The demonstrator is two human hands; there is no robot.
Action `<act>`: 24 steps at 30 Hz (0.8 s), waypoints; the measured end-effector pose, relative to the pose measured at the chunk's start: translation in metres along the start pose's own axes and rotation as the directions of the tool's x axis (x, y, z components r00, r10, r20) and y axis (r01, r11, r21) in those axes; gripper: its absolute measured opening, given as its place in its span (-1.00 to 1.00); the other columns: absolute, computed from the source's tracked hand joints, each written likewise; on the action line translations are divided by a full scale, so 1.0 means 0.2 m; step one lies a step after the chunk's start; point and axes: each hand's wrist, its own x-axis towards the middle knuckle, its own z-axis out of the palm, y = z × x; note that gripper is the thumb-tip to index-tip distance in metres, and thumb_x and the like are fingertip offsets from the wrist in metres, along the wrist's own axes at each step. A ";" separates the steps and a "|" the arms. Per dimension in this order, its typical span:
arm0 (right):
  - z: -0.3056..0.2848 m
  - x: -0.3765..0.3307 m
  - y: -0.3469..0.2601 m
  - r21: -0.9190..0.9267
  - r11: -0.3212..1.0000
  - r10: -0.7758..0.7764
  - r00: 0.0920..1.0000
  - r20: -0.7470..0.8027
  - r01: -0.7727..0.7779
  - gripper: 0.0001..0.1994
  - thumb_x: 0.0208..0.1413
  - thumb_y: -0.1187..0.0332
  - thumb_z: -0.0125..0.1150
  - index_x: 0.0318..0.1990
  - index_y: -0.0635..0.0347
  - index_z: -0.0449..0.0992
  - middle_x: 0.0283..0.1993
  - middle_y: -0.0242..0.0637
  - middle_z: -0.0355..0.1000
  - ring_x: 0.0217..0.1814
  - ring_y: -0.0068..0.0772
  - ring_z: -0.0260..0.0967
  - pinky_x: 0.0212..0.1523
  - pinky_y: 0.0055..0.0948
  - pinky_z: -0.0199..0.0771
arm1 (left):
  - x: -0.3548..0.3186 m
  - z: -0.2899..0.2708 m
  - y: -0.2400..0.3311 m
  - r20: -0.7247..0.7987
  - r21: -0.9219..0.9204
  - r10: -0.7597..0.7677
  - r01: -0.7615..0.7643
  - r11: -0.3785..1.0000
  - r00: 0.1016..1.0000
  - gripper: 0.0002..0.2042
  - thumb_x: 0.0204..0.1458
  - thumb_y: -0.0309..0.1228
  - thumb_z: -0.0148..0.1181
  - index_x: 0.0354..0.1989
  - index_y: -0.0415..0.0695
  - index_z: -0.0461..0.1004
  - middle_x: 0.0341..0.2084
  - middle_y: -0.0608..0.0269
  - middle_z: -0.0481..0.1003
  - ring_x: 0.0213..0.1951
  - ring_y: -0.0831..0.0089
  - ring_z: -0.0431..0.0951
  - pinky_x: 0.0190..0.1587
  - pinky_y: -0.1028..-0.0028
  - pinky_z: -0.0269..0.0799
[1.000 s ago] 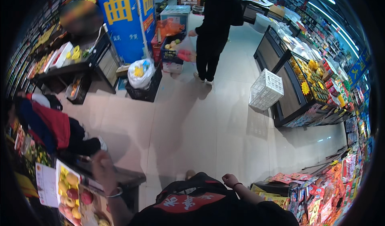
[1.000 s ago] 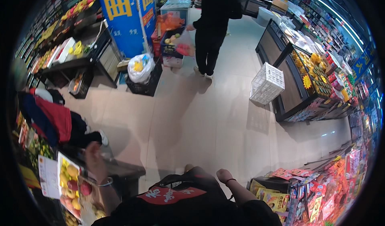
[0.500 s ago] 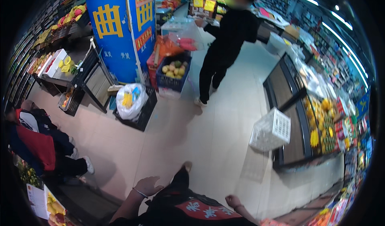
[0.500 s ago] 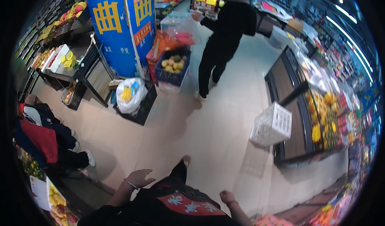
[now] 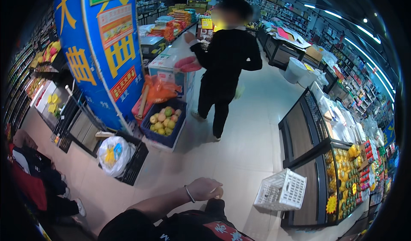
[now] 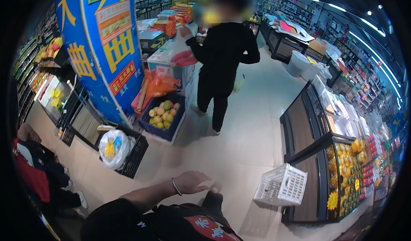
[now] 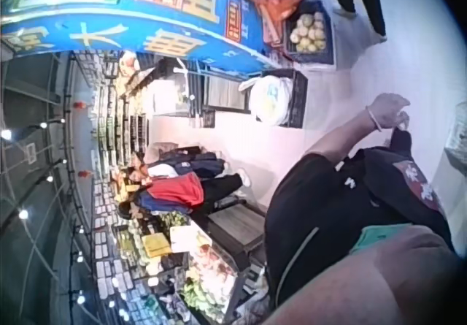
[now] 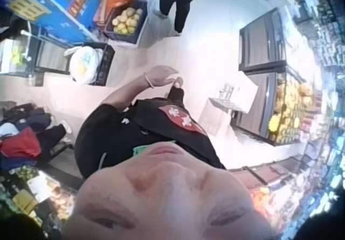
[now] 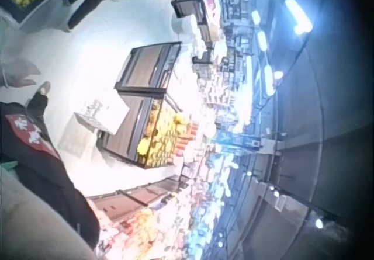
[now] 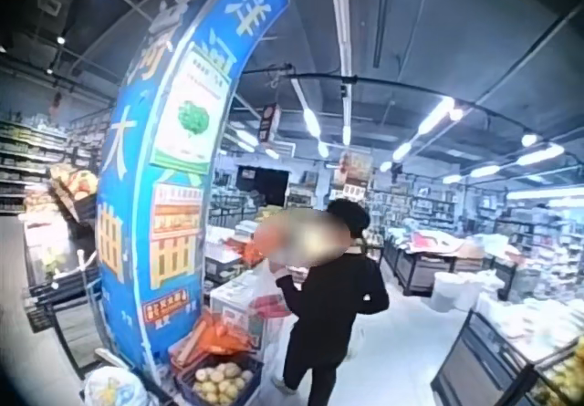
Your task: The person selects bananas and other produce, places them in plastic bags, and weighs each bag on a digital scale. They then use a bag sealer to close the bags and apply price labels to the sealed produce.
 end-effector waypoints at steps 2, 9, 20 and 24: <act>-0.13 0.22 -0.16 -0.012 1.000 0.007 1.000 0.005 -0.007 -0.57 0.12 0.09 -0.01 -0.25 0.34 0.59 -0.30 0.01 0.54 -0.20 -0.14 0.50 -0.08 -0.27 0.46 | 0.26 0.02 -0.11 0.017 -0.006 -0.016 0.016 1.000 1.000 -0.58 0.12 -0.14 0.03 0.02 -0.20 0.45 -0.07 -0.03 0.49 -0.04 0.07 0.49 0.03 0.23 0.37; -0.71 0.97 -0.65 -0.142 0.989 -0.023 0.999 0.045 0.029 -0.51 0.17 0.04 -0.12 -0.29 0.34 0.59 -0.33 -0.02 0.55 -0.23 -0.12 0.51 -0.09 -0.25 0.47 | 1.00 -0.27 -0.29 0.318 -0.046 -0.359 0.393 0.918 0.877 -0.48 0.10 -0.04 0.05 0.12 -0.17 0.37 -0.01 -0.07 0.45 0.03 0.06 0.45 0.10 0.27 0.33; -1.65 2.47 -2.25 0.290 0.930 -0.181 0.967 -0.178 0.227 -0.82 0.20 0.33 0.04 -0.25 0.25 0.49 -0.40 -0.20 0.52 -0.48 -0.39 0.51 -0.55 -0.46 0.47 | 2.12 -0.62 -1.01 0.224 -0.107 -0.511 0.542 0.833 0.830 -0.44 0.10 -0.01 0.05 0.13 -0.18 0.35 0.00 -0.05 0.46 0.04 0.04 0.44 0.08 0.26 0.34; -1.76 2.62 -2.48 0.164 0.977 -0.160 0.979 0.125 0.139 -0.73 0.25 0.25 0.00 -0.21 0.28 0.52 -0.36 -0.21 0.54 -0.45 -0.41 0.51 -0.49 -0.45 0.47 | 2.72 -0.71 -1.28 0.169 -0.126 -0.508 0.530 0.839 0.845 -0.52 0.07 -0.11 0.09 0.11 -0.11 0.38 -0.05 -0.06 0.47 -0.02 0.04 0.47 0.04 0.24 0.37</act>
